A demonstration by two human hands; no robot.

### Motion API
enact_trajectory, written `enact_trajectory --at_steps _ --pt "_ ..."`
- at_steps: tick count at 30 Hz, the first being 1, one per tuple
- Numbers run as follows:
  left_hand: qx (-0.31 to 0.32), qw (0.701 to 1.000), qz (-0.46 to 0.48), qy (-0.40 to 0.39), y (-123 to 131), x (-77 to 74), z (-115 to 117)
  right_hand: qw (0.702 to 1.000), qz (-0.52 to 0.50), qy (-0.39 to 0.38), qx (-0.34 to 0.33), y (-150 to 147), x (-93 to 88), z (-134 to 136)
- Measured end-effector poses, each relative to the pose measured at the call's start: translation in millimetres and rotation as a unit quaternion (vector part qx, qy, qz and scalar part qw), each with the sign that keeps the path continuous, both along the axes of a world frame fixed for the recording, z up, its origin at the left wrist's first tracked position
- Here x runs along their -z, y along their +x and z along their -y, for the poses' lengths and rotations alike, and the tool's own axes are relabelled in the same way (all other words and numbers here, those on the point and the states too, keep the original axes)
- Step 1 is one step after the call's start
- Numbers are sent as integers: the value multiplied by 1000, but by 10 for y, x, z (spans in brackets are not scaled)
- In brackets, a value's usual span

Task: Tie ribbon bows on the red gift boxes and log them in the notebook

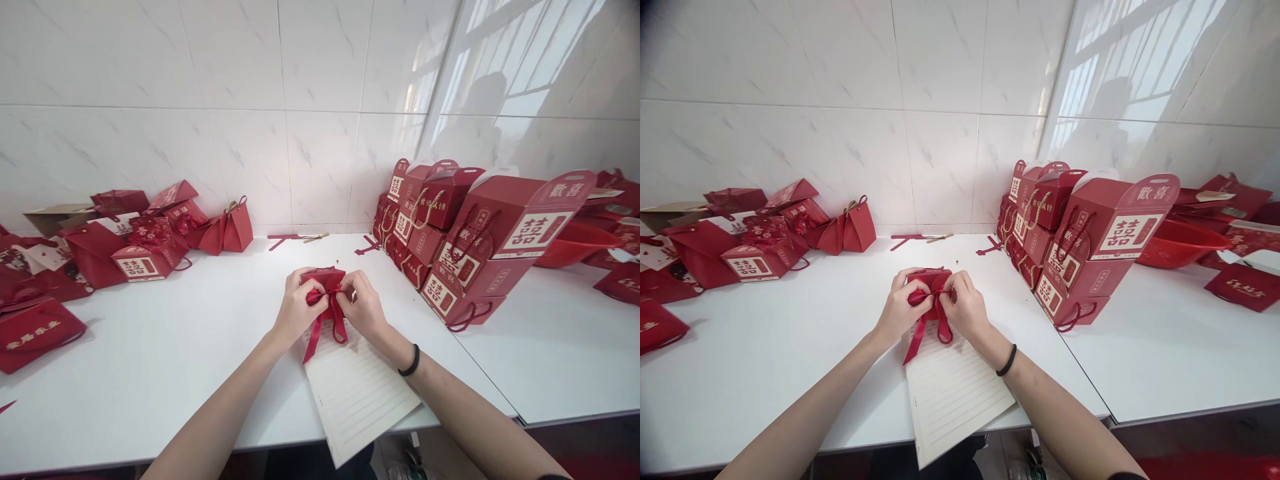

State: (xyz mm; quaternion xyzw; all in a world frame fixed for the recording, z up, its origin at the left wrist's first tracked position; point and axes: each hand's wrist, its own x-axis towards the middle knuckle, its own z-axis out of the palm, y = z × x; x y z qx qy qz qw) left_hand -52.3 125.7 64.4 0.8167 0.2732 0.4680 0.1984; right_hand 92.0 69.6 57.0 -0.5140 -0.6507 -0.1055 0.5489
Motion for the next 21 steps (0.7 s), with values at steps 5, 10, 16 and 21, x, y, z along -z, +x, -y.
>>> enact_trajectory --at_steps 5,10,16,21 --pt "-20 998 25 51 4 -2 43 999 14 31 3 -22 -5 0" --pt "-44 995 49 81 -11 -108 141 997 6 64 -30 -42 -61 51" --pt "-33 998 26 46 -8 -125 191 998 -24 48 -11 -53 -104 94" --pt "-23 999 -22 -28 25 -94 157 997 -63 -45 1 -39 -80 79"
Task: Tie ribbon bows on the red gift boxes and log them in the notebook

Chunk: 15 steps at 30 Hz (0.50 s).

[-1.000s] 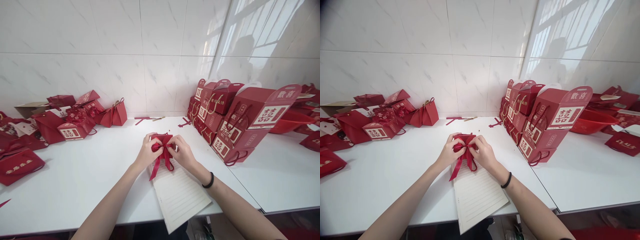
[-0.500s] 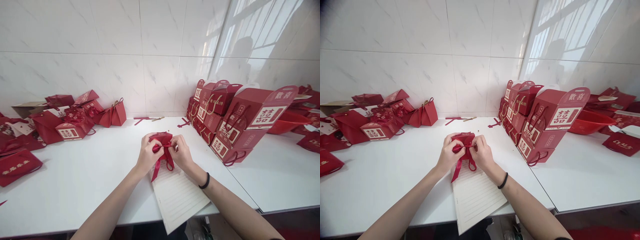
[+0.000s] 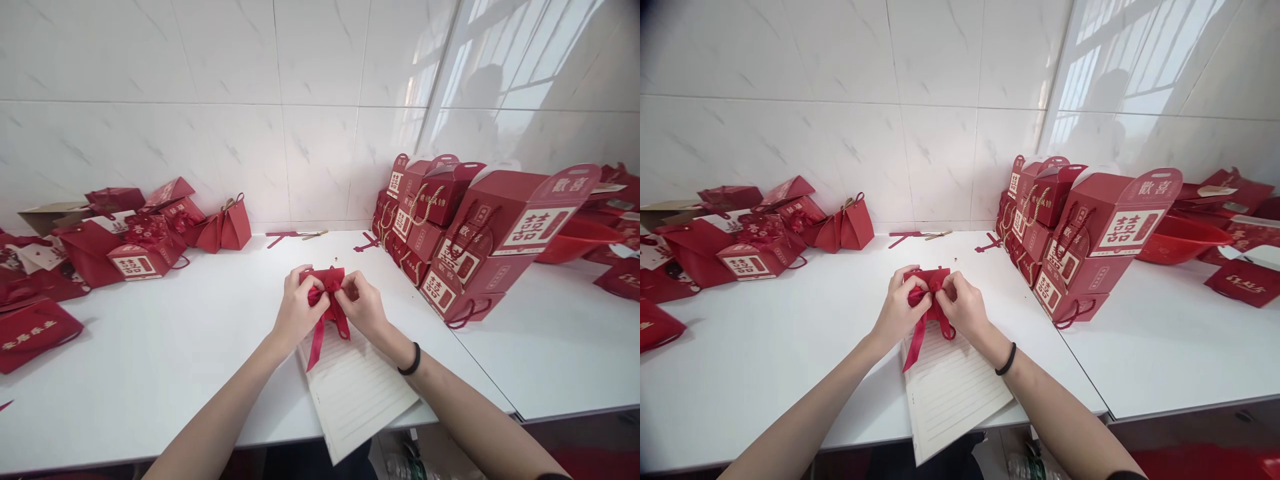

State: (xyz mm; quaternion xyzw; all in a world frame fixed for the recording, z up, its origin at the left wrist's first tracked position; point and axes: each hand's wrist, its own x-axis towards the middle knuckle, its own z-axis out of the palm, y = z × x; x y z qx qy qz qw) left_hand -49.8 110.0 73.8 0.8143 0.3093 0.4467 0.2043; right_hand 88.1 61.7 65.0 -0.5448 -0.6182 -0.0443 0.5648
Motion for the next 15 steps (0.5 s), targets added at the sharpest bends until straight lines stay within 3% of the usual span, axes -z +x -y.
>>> enact_trajectory --at_steps 4,15 --pt "4 1000 0 -25 6 -5 -7 999 -17 -32 25 -3 5 -9" --pt "-9 1000 3 -4 1 -1 -9 998 32 -19 42 -8 18 -25"
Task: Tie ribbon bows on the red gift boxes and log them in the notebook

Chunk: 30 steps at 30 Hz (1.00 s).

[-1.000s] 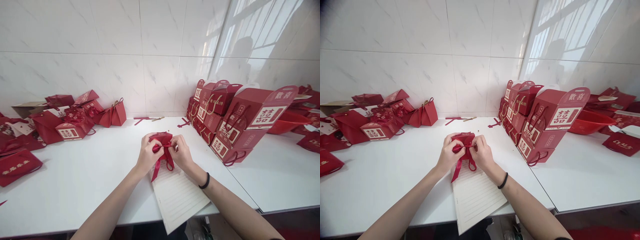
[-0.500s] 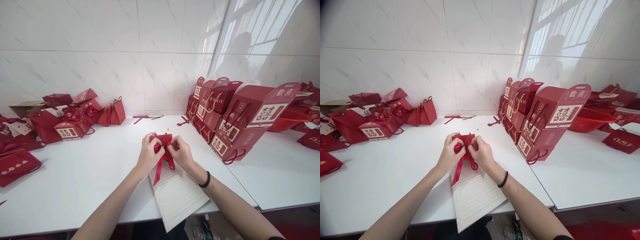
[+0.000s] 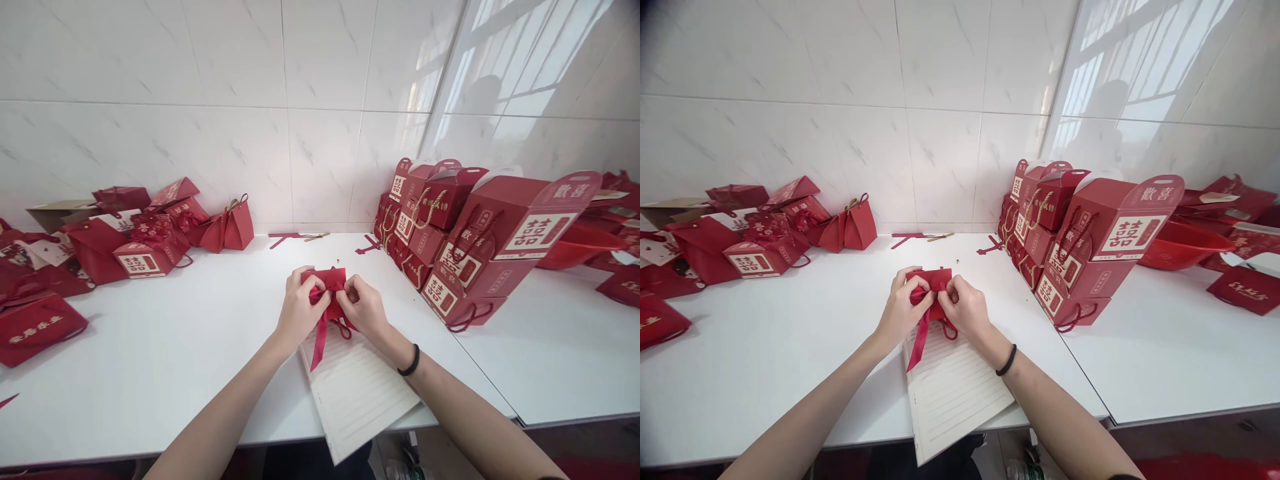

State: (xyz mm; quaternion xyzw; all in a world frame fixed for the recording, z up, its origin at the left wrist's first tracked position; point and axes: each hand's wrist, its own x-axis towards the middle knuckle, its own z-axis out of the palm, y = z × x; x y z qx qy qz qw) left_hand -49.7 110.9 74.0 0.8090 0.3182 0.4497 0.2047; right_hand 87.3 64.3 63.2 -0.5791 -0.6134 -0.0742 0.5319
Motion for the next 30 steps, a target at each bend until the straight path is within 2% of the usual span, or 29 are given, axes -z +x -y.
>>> enact_trajectory --at_steps 9,21,24,28,30 --pt "-8 1000 3 22 20 17 39 991 107 67 39 80 50 -34" --pt "9 1000 18 7 4 14 -22 994 91 -25 60 123 6 -42" --pt "4 999 28 -17 3 12 -46 995 76 -51 33 147 -14 -15" --pt "8 999 35 -25 5 15 -59 994 46 -61 -82 170 -70 63" --pt "13 999 36 -21 5 16 -55 992 11 -63 -112 168 -90 83"
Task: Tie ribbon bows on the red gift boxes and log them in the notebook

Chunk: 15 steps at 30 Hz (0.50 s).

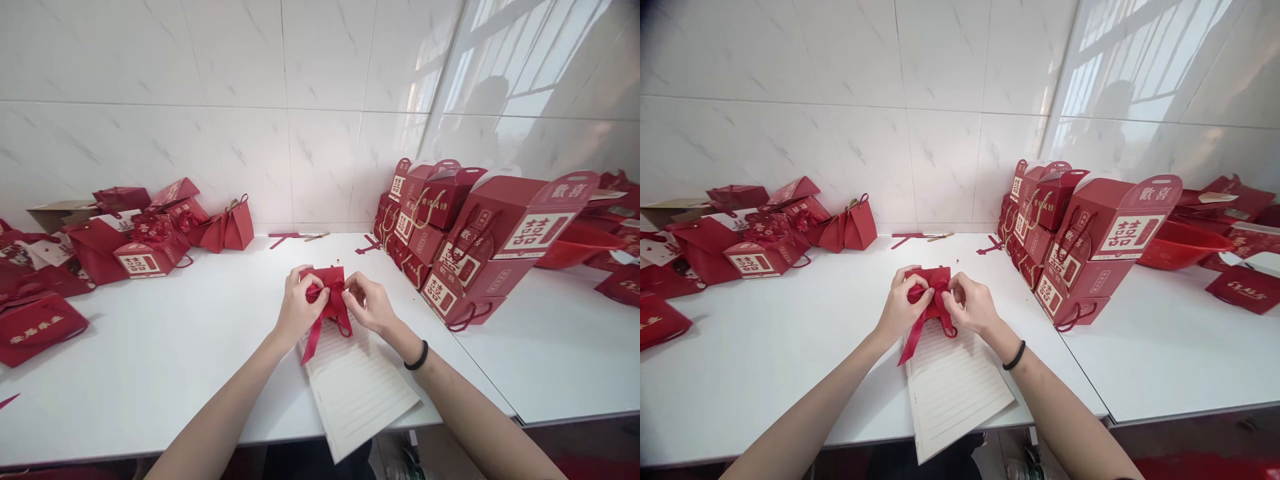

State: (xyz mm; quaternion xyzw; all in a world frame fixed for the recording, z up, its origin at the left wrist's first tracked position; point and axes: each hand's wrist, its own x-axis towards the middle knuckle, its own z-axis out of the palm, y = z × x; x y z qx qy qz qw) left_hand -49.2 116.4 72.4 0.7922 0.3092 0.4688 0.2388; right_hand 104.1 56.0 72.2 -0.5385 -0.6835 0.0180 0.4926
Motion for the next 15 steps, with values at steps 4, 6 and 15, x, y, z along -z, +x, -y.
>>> enact_trajectory --at_steps 4,6,15 --pt "10 1000 -4 5 -4 -2 13 994 -93 -43 28 -26 -1 -37" --pt "17 1000 -9 10 -8 -2 14 987 -140 -71 22 -32 3 -68" --pt "27 1000 -6 3 -12 13 5 981 -156 -107 47 -48 -74 -38"
